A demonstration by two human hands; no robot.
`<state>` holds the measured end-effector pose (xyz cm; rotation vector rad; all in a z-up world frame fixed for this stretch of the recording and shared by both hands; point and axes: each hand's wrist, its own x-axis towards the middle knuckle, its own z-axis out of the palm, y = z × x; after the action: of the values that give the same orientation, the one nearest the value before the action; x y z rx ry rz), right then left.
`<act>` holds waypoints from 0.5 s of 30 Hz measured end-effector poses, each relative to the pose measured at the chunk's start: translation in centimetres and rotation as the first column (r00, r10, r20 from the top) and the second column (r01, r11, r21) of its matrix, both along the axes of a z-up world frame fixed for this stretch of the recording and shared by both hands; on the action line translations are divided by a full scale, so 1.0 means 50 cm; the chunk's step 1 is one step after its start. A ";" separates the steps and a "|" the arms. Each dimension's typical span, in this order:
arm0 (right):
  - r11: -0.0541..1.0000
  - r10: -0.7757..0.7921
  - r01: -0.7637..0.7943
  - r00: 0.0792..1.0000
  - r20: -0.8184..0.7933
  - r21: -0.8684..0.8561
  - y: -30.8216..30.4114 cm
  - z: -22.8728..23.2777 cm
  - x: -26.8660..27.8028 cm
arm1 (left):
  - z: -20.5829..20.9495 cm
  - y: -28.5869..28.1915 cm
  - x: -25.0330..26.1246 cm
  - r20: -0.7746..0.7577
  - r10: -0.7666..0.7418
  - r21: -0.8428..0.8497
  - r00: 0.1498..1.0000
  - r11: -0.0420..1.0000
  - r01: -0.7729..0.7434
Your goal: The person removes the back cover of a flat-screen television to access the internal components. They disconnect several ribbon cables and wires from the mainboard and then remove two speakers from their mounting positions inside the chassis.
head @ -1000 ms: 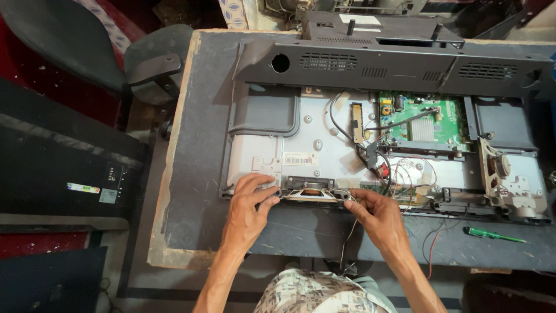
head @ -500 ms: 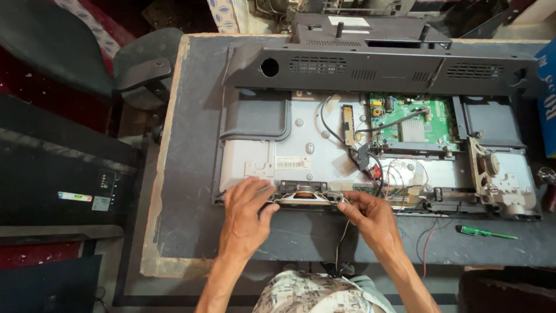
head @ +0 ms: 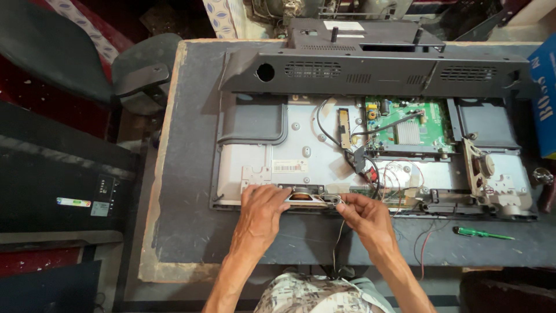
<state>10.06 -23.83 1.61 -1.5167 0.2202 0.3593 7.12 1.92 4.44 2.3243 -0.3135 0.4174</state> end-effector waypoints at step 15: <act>0.978 -0.062 0.087 0.989 -0.134 0.189 -0.003 0.063 -0.013 | 0.078 0.000 -0.013 -0.013 -0.026 -0.185 1.000 0.982 0.023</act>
<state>9.42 -23.96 4.74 -1.2908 0.3334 0.4064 6.49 1.90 8.33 2.1390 -0.2834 0.3990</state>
